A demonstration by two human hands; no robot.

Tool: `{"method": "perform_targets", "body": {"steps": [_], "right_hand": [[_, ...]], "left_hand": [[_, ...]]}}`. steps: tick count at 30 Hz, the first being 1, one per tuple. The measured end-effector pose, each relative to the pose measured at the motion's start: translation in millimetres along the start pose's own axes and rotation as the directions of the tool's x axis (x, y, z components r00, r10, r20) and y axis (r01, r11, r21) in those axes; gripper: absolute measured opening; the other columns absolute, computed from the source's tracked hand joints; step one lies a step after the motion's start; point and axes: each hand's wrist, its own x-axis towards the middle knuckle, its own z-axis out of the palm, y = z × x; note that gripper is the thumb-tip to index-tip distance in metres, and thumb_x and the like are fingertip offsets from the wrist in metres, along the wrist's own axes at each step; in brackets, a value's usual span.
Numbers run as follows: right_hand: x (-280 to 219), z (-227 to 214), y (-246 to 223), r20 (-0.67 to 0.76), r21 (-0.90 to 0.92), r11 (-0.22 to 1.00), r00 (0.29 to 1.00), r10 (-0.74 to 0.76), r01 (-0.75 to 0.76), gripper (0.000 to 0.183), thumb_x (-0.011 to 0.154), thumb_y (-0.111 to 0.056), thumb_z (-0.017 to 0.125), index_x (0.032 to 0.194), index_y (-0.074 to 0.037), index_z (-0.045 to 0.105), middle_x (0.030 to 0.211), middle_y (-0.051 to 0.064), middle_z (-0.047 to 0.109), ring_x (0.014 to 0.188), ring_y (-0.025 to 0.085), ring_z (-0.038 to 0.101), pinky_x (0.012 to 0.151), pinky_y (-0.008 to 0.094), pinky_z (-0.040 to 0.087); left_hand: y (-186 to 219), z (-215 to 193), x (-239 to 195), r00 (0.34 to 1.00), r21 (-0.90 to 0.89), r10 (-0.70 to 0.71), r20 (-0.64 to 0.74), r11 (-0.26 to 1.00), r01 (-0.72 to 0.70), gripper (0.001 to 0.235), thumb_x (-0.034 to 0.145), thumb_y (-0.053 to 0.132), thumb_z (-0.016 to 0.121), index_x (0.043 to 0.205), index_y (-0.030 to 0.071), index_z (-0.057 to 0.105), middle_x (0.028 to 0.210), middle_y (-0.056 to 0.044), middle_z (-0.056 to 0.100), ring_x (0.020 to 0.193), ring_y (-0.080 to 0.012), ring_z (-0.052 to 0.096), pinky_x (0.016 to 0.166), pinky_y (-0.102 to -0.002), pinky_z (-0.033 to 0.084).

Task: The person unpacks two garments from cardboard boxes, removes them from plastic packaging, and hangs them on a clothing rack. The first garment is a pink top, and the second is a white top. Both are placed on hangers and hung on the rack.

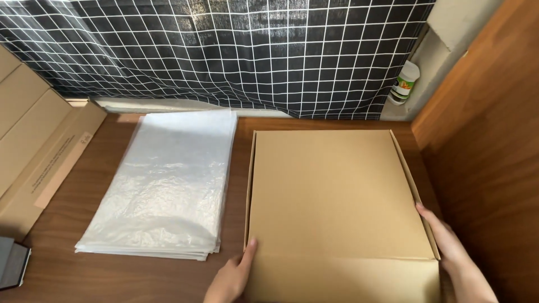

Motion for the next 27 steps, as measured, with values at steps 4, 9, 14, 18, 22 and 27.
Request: {"method": "perform_targets", "body": {"steps": [4,9,14,18,22,27], "right_hand": [[-15.3,-0.4,-5.8,0.156,0.136,0.986,0.985,0.073,-0.094,0.062,0.11,-0.042,0.042,0.156,-0.003,0.056,0.152,0.02,0.061,0.137,0.035,0.055,0.117,0.049,0.038],[1.9,-28.2,40.7,0.218,0.31,0.94,0.973,0.076,-0.143,0.058,0.12,-0.047,0.03,0.157,-0.007,0.051,0.148,0.021,0.057,0.132,0.039,0.05,0.112,0.052,0.034],[51.4,-37.3,93.9,0.174,0.399,0.917,0.984,-0.044,-0.03,0.046,0.118,-0.05,0.046,0.148,-0.02,0.063,0.124,0.009,0.066,0.108,0.025,0.059,0.091,0.042,0.043],[-6.1,-5.8,36.4,0.113,0.326,0.945,0.991,-0.071,0.03,0.049,0.112,-0.025,0.043,0.154,-0.004,0.056,0.149,0.014,0.062,0.133,0.027,0.054,0.11,0.044,0.039],[42.2,-20.2,73.4,0.061,0.303,0.949,0.992,-0.114,0.09,0.05,0.101,-0.019,0.059,0.149,-0.004,0.061,0.136,0.017,0.068,0.118,0.029,0.062,0.093,0.044,0.045],[38.7,-18.3,74.3,0.084,0.295,0.938,0.973,-0.215,0.182,0.044,0.103,-0.016,0.055,0.143,0.0,0.067,0.127,0.018,0.071,0.108,0.03,0.063,0.085,0.042,0.044]], "left_hand": [[-9.1,-9.5,-29.0,0.997,-0.061,-0.057,0.051,0.996,0.06,0.102,0.081,0.087,0.053,0.161,0.022,0.056,0.167,0.006,0.056,0.156,-0.0102,0.052,0.132,-0.028,0.033],[23.3,-20.2,-92.4,0.954,-0.753,-0.151,-0.258,0.651,-0.101,0.04,0.084,-0.001,0.092,0.123,-0.013,0.09,0.109,-0.031,0.091,0.097,-0.0382,0.081,0.097,-0.04,0.06],[90.2,-92.8,-107.0,0.803,-0.452,0.518,-0.294,0.664,-0.595,0.045,0.092,0.035,0.065,0.126,0.008,0.073,0.113,-0.008,0.078,0.104,-0.0192,0.068,0.097,-0.034,0.051],[180.9,-118.8,-108.9,0.404,-0.343,0.786,-0.467,0.26,-0.903,0.045,0.105,0.032,0.049,0.14,0.008,0.064,0.13,-0.008,0.079,0.125,-0.0172,0.077,0.112,-0.032,0.06],[239.4,-147.0,-71.6,0.401,-0.366,0.762,-0.508,0.231,-0.902,0.062,0.093,0.052,0.057,0.144,0.017,0.062,0.142,-0.003,0.076,0.136,-0.0131,0.071,0.116,-0.038,0.052],[275.0,-156.5,-28.0,0.576,-0.627,0.695,-0.431,0.229,-0.745,0.073,0.084,0.047,0.068,0.149,0.016,0.06,0.154,-0.003,0.067,0.143,-0.0199,0.063,0.118,-0.039,0.051]]}}
